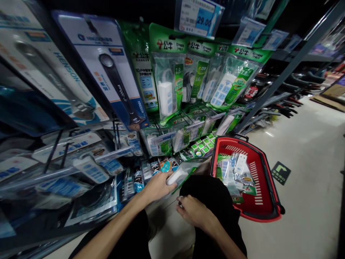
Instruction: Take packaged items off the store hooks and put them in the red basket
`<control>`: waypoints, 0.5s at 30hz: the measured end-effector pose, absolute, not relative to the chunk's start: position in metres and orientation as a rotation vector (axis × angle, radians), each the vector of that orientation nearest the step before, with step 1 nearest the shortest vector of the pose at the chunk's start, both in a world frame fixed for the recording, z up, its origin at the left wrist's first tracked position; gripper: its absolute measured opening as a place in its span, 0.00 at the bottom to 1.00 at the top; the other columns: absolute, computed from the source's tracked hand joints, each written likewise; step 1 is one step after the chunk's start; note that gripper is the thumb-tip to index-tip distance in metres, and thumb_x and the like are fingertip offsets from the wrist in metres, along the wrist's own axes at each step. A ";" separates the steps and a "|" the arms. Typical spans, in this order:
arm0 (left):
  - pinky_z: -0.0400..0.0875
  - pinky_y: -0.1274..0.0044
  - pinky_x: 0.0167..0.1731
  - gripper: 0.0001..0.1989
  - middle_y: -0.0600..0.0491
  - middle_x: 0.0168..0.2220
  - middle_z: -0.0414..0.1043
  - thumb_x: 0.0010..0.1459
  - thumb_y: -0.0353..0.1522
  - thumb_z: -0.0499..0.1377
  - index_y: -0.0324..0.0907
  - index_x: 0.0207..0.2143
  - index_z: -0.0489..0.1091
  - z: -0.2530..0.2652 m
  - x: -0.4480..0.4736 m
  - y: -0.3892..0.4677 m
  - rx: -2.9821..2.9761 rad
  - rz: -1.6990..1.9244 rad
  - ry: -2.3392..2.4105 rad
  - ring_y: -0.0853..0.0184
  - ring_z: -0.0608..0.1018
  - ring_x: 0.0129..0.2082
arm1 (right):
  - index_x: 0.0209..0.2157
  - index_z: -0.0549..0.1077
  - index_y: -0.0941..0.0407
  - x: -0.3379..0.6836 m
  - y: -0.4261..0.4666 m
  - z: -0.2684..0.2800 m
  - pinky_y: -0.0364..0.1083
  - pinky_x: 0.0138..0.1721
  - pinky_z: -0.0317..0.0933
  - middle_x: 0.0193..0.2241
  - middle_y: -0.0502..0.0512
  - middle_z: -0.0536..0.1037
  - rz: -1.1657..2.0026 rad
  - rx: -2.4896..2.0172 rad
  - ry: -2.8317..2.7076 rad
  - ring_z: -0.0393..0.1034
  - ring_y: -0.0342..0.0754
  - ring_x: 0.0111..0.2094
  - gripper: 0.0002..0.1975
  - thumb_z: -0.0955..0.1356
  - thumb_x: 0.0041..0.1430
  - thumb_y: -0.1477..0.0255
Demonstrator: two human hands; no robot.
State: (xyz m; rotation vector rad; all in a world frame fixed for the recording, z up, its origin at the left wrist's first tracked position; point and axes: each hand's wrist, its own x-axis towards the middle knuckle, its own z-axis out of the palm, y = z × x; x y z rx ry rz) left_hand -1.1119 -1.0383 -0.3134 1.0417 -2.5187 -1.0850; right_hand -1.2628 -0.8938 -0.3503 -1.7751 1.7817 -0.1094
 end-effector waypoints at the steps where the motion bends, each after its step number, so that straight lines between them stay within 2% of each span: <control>1: 0.56 0.76 0.29 0.09 0.53 0.27 0.75 0.54 0.37 0.61 0.44 0.34 0.77 -0.315 -1.113 -1.039 1.054 -1.090 -2.518 0.63 0.73 0.27 | 0.49 0.76 0.56 -1.263 -0.893 -0.350 0.49 0.42 0.70 0.40 0.63 0.81 -0.085 -1.761 1.771 0.79 0.58 0.42 0.16 0.63 0.69 0.63; 9: 0.57 0.76 0.30 0.10 0.51 0.29 0.77 0.54 0.38 0.62 0.45 0.37 0.78 -0.329 -1.119 -1.036 1.116 -1.107 -2.517 0.61 0.76 0.29 | 0.58 0.72 0.61 -1.264 -0.890 -0.350 0.52 0.48 0.69 0.45 0.68 0.80 -0.103 -1.748 1.748 0.77 0.61 0.48 0.21 0.63 0.70 0.65; 15: 0.58 0.76 0.31 0.12 0.49 0.31 0.78 0.54 0.39 0.61 0.42 0.37 0.77 -0.326 -1.122 -1.038 1.197 -1.103 -2.561 0.60 0.76 0.30 | 0.56 0.72 0.61 -1.264 -0.892 -0.348 0.51 0.47 0.71 0.45 0.67 0.80 -0.078 -1.794 1.747 0.78 0.60 0.46 0.20 0.63 0.70 0.66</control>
